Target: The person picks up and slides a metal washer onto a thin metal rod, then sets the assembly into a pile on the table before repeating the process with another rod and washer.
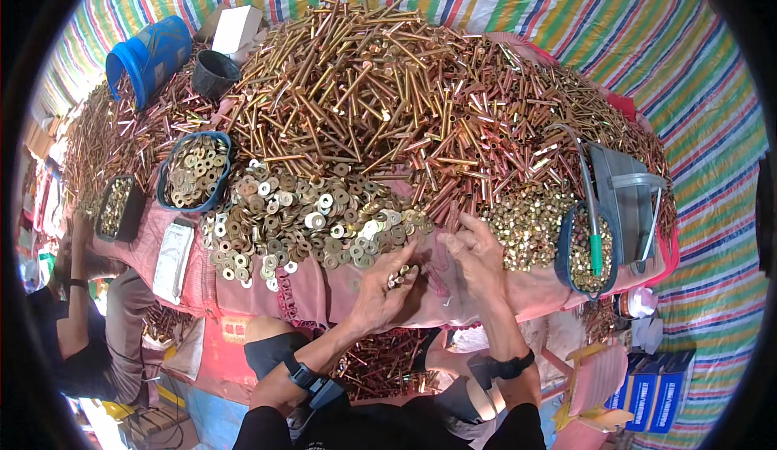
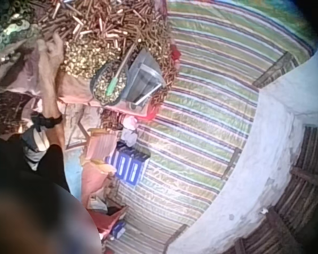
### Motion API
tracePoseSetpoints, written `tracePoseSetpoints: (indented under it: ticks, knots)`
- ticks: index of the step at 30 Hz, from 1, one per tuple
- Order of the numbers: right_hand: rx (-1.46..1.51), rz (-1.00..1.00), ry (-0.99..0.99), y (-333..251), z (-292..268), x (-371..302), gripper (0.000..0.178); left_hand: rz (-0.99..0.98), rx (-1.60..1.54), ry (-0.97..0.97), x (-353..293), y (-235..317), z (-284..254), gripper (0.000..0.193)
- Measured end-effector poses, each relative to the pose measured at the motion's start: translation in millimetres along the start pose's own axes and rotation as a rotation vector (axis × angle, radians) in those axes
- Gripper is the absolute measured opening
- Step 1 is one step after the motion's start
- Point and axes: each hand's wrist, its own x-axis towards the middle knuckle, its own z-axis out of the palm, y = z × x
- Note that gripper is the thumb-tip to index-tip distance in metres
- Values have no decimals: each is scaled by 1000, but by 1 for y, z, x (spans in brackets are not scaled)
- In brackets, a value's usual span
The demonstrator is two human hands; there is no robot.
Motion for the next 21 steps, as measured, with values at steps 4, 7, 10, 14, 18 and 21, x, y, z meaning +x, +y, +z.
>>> tracePoseSetpoints:
  ticks: [4, 7, 10, 14, 18, 21]
  knots:
    - [161, -130, -108, -9, 26, -16, 73, -66, -61, -39, 1, 1, -1, 54]
    - [154, -235, -128, -11, 41, -24, 77, -62, -79, -55, 2, 2, -3, 56]
    - [40, -275, -175, -14, 44, -30, 82, -36, -125, -59, 3, 1, -3, 59]
    - [-150, -362, -165, -17, 43, -36, 80, -67, -116, -73, 0, -2, -2, 63]
    - [-311, -430, -82, -18, 44, -37, 62, -5, -87, -72, 0, -8, -2, 68]
    - [-575, -797, -60, -18, 45, -35, 53, -67, -119, -135, 1, -12, -2, 69]
